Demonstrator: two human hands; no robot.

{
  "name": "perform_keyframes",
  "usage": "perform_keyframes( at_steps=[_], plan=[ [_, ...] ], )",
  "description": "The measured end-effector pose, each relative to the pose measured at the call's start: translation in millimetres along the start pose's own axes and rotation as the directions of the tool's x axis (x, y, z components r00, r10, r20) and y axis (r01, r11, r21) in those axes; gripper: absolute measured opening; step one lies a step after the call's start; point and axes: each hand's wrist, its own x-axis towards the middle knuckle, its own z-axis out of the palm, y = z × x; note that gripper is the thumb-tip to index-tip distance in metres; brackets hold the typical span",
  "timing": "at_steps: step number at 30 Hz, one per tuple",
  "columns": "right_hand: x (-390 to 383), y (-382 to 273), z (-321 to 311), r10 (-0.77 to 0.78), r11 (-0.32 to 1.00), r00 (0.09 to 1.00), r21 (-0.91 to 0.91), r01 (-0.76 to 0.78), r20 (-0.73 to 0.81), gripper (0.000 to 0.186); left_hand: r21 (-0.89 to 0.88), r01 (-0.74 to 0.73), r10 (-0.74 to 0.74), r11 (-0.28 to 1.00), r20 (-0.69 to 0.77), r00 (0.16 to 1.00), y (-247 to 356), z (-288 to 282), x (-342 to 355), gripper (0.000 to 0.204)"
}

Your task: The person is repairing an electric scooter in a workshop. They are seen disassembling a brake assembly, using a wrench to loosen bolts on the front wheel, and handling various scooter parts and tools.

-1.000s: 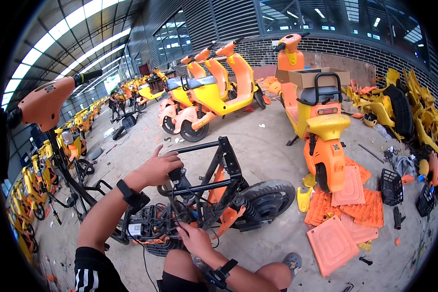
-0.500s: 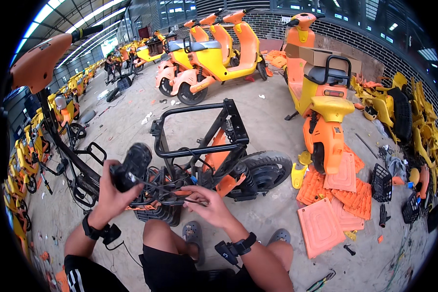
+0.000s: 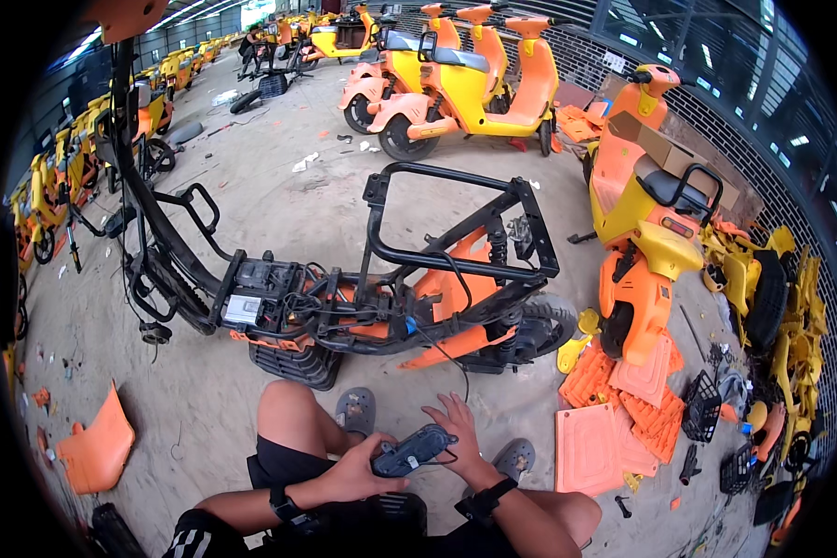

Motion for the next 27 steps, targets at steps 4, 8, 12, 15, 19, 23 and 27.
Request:
perform_keyframes(
  at_steps=[4,8,12,15,19,23,27],
  plan=[
    [31,17,-27,-0.055,0.919,0.96,0.39,-0.058,0.273,0.044,-0.117,-0.045,0.043,0.992,-0.019,0.999,-1,-14,-8,0.061],
    [60,11,-48,0.212,0.86,0.97,0.449,-0.241,0.116,0.039,-0.43,-0.051,0.095,0.901,0.083,0.992,-9,-27,-16,0.063],
    [107,-24,-43,0.14,0.962,0.984,0.249,-0.11,-0.107,0.023,-0.487,-0.13,0.277,0.864,0.242,0.93,-7,-40,-19,0.062],
    [135,-31,-29,0.007,0.998,0.996,-0.055,-0.012,-0.09,0.038,-0.496,-0.074,0.307,0.865,0.407,0.86,-7,-43,-21,0.062],
    [159,-24,4,-0.076,0.963,0.997,-0.259,0.078,0.021,0.054,-0.495,-0.108,0.383,0.862,0.498,0.778,-8,-49,-23,0.063],
    [166,-19,21,0.193,0.974,0.973,0.091,-0.205,0.124,0.038,-0.519,-0.119,0.398,0.847,0.468,0.789,-13,-51,-26,0.063],
    [166,-28,27,0.255,0.866,0.954,0.401,-0.299,0.159,0.024,-0.55,-0.122,0.396,0.826,0.412,0.821,-22,-54,-26,0.067]
  ],
)
